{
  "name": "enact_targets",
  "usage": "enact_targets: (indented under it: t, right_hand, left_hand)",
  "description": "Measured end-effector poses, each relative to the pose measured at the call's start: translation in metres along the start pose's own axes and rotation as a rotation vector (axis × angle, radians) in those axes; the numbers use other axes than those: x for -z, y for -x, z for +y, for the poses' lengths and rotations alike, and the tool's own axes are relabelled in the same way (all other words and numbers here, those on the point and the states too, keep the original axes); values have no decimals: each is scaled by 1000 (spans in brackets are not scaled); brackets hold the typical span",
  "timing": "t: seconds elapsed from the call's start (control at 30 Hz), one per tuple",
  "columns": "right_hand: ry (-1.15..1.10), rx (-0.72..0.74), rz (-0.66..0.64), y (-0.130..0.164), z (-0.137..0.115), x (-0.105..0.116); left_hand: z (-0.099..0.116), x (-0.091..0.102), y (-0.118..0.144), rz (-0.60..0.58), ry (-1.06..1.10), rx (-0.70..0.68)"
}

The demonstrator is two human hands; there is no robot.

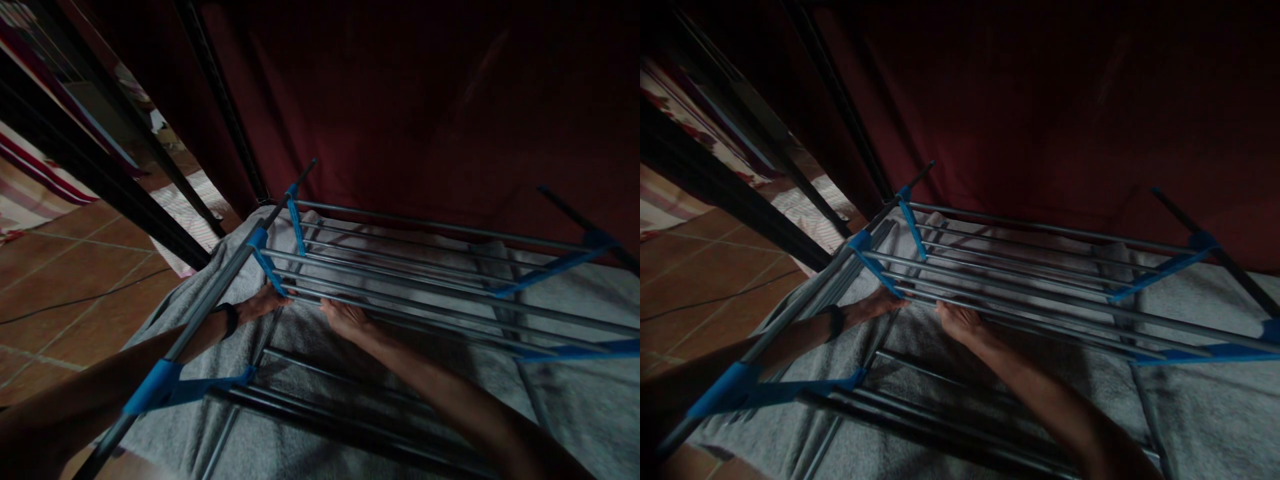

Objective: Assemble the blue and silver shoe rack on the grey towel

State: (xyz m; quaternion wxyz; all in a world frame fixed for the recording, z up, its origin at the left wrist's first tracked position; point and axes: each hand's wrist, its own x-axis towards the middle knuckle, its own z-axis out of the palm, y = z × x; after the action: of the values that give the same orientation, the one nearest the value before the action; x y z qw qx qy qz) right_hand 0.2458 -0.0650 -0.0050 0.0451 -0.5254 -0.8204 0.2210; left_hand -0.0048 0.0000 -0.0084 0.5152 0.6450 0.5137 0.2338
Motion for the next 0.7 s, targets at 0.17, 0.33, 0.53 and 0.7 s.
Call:
enact_targets:
  t: [0.17, 0.33, 0.53, 0.7]
  right_hand:
    - [-15, 0, 0, -2, 0, 4]
    - [1, 5, 27, -1, -1, 8]
    - [40, 13, 9, -2, -3, 10]
    - [57, -40, 22, 1, -7, 8]
  left_hand:
    - [0, 0, 0, -11, -6, -14]
    - [-3, -1, 0, -21, 14, -37]
    - [0, -1, 1, -29, 7, -34]
    - [-4, 3, -3, -34, -54, -52]
